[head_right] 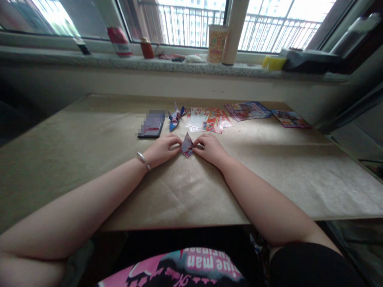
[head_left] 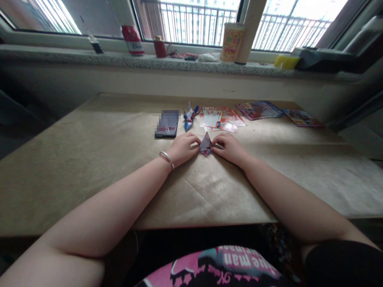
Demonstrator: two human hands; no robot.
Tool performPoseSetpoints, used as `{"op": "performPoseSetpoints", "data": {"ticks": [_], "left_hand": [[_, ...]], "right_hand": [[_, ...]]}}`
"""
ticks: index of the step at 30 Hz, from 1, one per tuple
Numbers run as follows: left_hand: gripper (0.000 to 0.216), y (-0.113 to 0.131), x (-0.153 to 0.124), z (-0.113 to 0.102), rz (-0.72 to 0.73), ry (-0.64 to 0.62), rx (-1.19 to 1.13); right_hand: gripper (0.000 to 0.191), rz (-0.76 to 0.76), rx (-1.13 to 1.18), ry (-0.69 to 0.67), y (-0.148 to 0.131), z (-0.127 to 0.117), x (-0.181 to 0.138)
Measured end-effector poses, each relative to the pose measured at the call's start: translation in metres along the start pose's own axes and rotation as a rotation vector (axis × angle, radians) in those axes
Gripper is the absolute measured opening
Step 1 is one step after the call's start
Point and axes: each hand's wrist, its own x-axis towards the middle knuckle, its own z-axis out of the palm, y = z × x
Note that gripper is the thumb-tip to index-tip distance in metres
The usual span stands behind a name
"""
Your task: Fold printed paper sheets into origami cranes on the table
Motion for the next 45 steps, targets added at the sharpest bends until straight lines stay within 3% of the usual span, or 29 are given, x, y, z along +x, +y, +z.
{"op": "performPoseSetpoints", "data": {"ticks": [8,16,24,33,40,45], "left_hand": [[0.013,-0.004,0.005,0.005,0.036,0.036,0.122],[0.017,0.004,0.004,-0.003,0.202,-0.053,0.325],[0.023,0.005,-0.001,-0.008,0.215,-0.091,0.271],[0.026,0.007,-0.002,-0.012,0.227,-0.144,0.316],[0.031,0.02,-0.004,-0.015,0.226,-0.177,0.416],[0.03,0.026,-0.006,-0.014,0.201,-0.157,0.464]], "right_hand": [[0.009,-0.066,-0.09,0.011,0.01,0.003,0.005],[0.01,-0.15,-0.14,-0.037,0.007,-0.004,0.005],[0.016,-0.229,-0.18,-0.136,-0.007,-0.016,0.001],[0.02,-0.214,-0.206,-0.16,-0.014,-0.02,-0.002],[0.023,-0.104,-0.266,-0.122,-0.019,-0.015,-0.003],[0.026,-0.136,-0.326,-0.126,-0.024,-0.013,-0.006]]}}
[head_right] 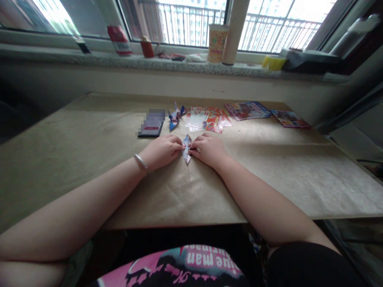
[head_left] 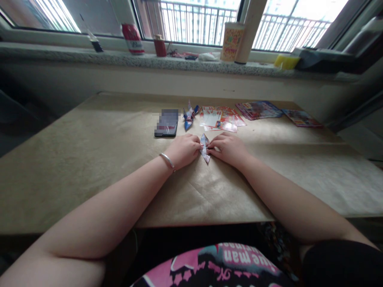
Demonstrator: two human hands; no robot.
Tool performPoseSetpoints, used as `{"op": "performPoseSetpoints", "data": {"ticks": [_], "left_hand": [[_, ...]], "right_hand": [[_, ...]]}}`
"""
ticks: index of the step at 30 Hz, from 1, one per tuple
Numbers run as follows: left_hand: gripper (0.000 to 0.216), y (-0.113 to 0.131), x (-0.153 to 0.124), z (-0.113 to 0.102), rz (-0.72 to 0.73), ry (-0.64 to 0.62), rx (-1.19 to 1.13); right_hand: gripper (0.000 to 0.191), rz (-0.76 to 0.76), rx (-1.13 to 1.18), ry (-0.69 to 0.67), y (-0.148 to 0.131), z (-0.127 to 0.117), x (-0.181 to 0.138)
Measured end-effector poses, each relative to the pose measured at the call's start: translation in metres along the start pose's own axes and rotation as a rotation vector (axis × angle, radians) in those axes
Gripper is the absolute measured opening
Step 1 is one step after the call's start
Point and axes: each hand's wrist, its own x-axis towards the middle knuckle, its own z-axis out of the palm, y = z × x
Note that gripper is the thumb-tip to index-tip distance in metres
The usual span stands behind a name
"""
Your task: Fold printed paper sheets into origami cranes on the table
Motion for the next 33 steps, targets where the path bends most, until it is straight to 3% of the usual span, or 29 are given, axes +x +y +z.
{"op": "performPoseSetpoints", "data": {"ticks": [19,24,33], "left_hand": [[0.03,-0.002,-0.003,-0.002,-0.101,-0.016,-0.048],[0.031,-0.006,0.0,-0.001,-0.066,-0.036,-0.092],[0.024,-0.006,0.003,0.006,-0.061,0.033,-0.162]], "right_hand": [[0.012,0.045,0.069,0.04,0.011,0.001,0.0],[0.01,0.056,0.061,0.039,0.017,0.002,-0.001],[0.025,-0.007,-0.115,-0.018,-0.006,-0.009,0.002]]}}
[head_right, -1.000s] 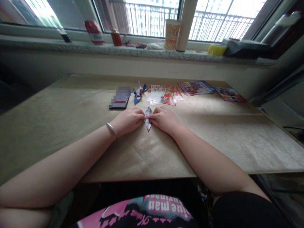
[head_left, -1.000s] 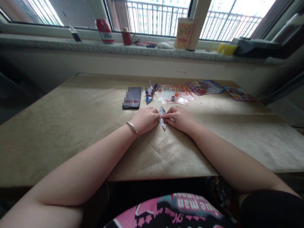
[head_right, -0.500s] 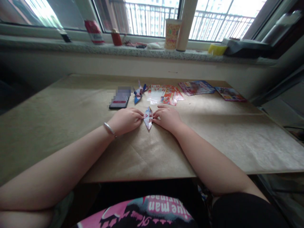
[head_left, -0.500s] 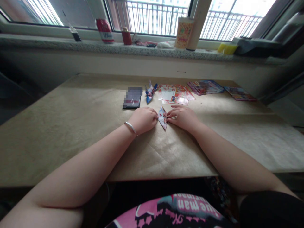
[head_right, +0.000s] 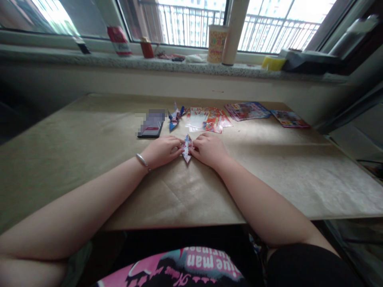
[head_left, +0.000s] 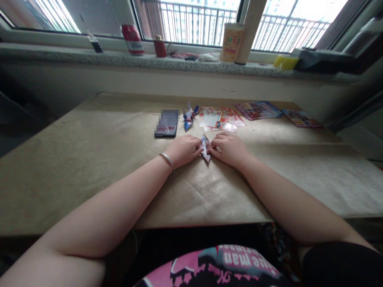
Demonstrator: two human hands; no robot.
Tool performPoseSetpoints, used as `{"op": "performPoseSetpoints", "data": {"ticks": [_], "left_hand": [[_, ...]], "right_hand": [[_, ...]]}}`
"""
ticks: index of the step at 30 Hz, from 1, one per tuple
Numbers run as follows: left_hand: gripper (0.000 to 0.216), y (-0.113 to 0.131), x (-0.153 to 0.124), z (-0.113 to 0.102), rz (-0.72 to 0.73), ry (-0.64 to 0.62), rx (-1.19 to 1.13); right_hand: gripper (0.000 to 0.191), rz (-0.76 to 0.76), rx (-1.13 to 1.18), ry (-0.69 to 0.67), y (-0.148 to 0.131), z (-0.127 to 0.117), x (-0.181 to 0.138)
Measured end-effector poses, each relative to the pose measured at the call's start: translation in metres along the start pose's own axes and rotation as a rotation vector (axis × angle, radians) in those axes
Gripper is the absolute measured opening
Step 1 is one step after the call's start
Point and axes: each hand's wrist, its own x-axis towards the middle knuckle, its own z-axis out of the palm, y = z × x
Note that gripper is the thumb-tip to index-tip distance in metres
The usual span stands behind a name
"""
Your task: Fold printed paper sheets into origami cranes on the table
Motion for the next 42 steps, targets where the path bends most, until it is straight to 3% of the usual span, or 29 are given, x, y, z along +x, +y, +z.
{"op": "performPoseSetpoints", "data": {"ticks": [6,17,20,23,28,38,42], "left_hand": [[0.02,-0.002,-0.002,0.0,0.035,0.008,0.018],[0.021,0.0,-0.003,0.004,0.076,0.087,0.083],[0.033,0.003,-0.005,0.004,0.019,0.123,0.045],[0.049,0.005,-0.007,0.005,-0.033,0.061,0.023],[0.044,0.002,-0.006,0.006,-0.016,-0.015,-0.018],[0.054,-0.004,-0.005,0.013,0.083,0.209,-0.137],[0.037,-0.004,-0.003,0.013,0.121,0.318,-0.169]], "right_hand": [[0.035,0.081,-0.025,-0.012,-0.001,0.004,-0.004],[0.031,0.118,0.088,-0.075,-0.002,0.002,-0.006],[0.029,0.099,0.166,-0.067,0.002,0.007,-0.006],[0.028,0.083,0.226,-0.055,0.007,0.012,-0.007],[0.031,0.089,0.265,-0.04,0.011,0.017,-0.008],[0.014,0.108,0.455,0.043,0.008,0.02,-0.005],[0.009,0.1,0.508,0.121,0.007,0.02,-0.004]]}}
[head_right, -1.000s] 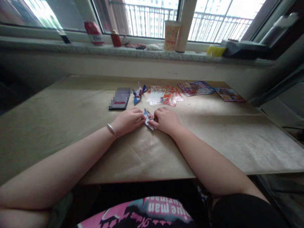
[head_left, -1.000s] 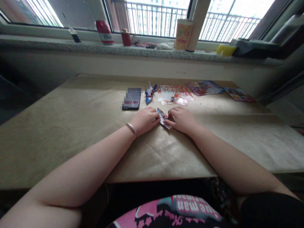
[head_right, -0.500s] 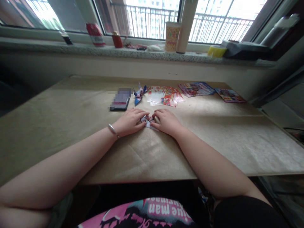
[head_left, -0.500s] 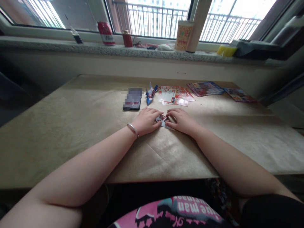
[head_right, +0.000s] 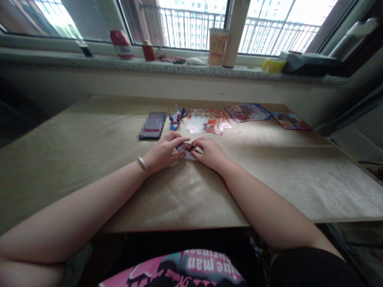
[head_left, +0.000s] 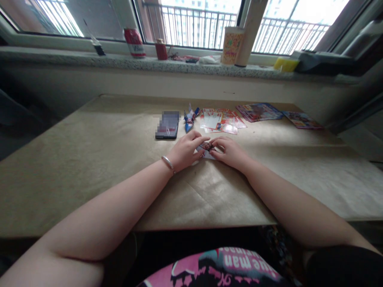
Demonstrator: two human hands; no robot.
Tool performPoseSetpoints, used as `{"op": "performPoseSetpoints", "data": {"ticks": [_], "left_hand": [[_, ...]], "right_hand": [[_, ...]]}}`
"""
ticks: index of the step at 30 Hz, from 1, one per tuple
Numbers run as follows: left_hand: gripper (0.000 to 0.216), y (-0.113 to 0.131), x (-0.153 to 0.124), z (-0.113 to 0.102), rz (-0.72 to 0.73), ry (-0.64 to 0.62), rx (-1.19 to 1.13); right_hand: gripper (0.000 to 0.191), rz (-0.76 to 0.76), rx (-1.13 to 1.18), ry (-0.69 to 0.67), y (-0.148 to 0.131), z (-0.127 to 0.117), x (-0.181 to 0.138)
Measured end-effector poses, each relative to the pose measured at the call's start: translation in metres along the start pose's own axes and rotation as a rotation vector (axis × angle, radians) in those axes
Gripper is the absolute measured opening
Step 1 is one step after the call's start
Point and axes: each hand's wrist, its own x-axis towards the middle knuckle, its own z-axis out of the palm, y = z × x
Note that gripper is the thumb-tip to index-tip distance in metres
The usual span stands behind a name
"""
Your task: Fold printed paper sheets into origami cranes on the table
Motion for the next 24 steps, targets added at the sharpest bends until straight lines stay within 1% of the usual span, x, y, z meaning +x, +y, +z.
{"op": "performPoseSetpoints", "data": {"ticks": [2,6,8,10,13,16,19,22,24], "left_hand": [[0.026,0.0006,0.001,-0.0004,0.037,0.036,-0.041],[0.024,0.0013,0.0017,-0.0007,0.066,0.1,-0.081],[0.022,0.0007,0.0018,-0.0003,0.064,0.112,-0.083],[0.018,-0.0004,0.0019,0.0002,0.071,0.095,-0.057],[0.018,-0.0017,0.0022,-0.0004,0.077,0.052,0.037],[0.024,-0.0016,0.0023,-0.0023,0.043,0.005,0.107],[0.031,-0.001,0.0019,-0.0031,0.006,-0.058,0.095],[0.032,-0.0016,0.0014,-0.0018,-0.02,-0.094,0.065],[0.031,-0.0019,0.0012,-0.0009,-0.031,-0.112,0.055]], "right_hand": [[0.008,-0.017,-0.003,0.04,0.0003,-0.0004,-0.0002],[0.01,-0.026,-0.005,0.121,0.0033,-0.0023,-0.0001],[0.008,-0.04,-0.003,0.154,0.0049,-0.0035,0.0004],[0.008,-0.064,-0.015,0.159,0.0058,-0.0046,0.0007],[0.009,-0.105,-0.051,0.143,0.0053,-0.0052,0.0006],[0.009,-0.118,-0.08,0.093,0.0027,-0.0055,-0.0003],[0.01,-0.083,-0.13,0.005,-0.0006,-0.0068,-0.0013],[0.013,-0.079,-0.151,-0.084,-0.0023,-0.008,-0.0017],[0.016,-0.094,-0.136,-0.105,-0.0022,-0.0083,-0.0016]]}}
